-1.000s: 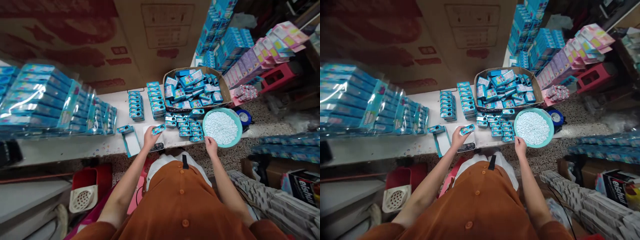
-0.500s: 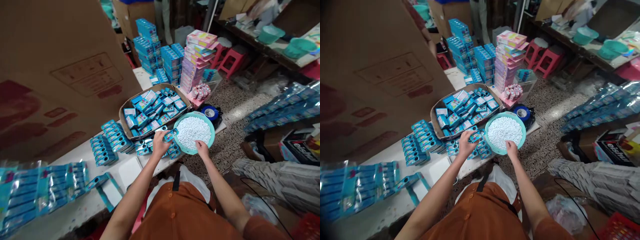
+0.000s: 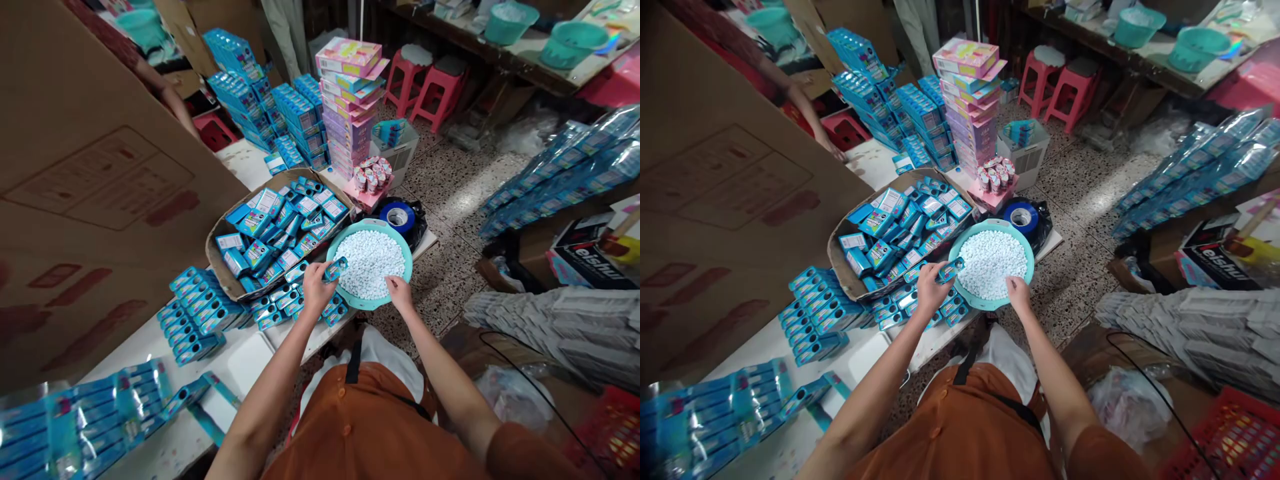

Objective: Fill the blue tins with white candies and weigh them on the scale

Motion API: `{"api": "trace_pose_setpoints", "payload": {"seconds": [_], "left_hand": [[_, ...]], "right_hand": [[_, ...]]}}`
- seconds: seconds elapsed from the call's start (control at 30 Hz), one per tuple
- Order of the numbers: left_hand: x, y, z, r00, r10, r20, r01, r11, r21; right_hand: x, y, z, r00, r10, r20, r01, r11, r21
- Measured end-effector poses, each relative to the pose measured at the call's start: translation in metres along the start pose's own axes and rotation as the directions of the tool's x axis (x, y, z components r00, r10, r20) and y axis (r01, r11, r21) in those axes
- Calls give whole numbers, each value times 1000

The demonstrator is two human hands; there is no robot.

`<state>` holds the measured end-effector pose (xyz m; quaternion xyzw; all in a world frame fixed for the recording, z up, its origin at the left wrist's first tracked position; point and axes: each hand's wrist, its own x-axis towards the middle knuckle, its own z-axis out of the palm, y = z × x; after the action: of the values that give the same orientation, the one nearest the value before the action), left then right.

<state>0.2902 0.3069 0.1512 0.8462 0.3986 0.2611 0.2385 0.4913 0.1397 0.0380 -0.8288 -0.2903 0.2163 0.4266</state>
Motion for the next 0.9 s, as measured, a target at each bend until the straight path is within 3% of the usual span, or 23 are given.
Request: {"api": "trace_pose_setpoints", "payload": {"seconds": [0.23, 0.3, 0.43, 0.57, 0.67, 0.77, 0.9], "left_hand": [[2, 15, 9, 999, -35, -40, 28, 989, -144], [-1, 18, 8, 990, -119, -71, 98, 963, -252], [-15, 16, 4, 933, -345, -98, 276, 865, -418], [-34, 12, -8, 916, -382, -119, 308, 863, -400], [-48, 12, -17, 921, -358, -155, 292, 896, -333], [-60, 14, -22, 932, -325, -162, 274, 921, -276], [-70, 17, -22, 937, -313, -156, 266, 927, -265]], "right_hand": [[11, -1, -1, 1000, 1, 30, -1, 1000, -16], [13, -2, -1, 999, 4, 36, -3, 1000, -19], [17, -3, 0, 999, 3, 49, -1, 999, -40], [23, -11, 5, 993, -65, 94, 67, 997, -25], [27, -35, 8, 990, -97, 107, 93, 995, 46], [21, -78, 5, 971, -221, 92, 205, 966, 156], [0, -141, -5, 882, -466, 72, 436, 864, 250]]}}
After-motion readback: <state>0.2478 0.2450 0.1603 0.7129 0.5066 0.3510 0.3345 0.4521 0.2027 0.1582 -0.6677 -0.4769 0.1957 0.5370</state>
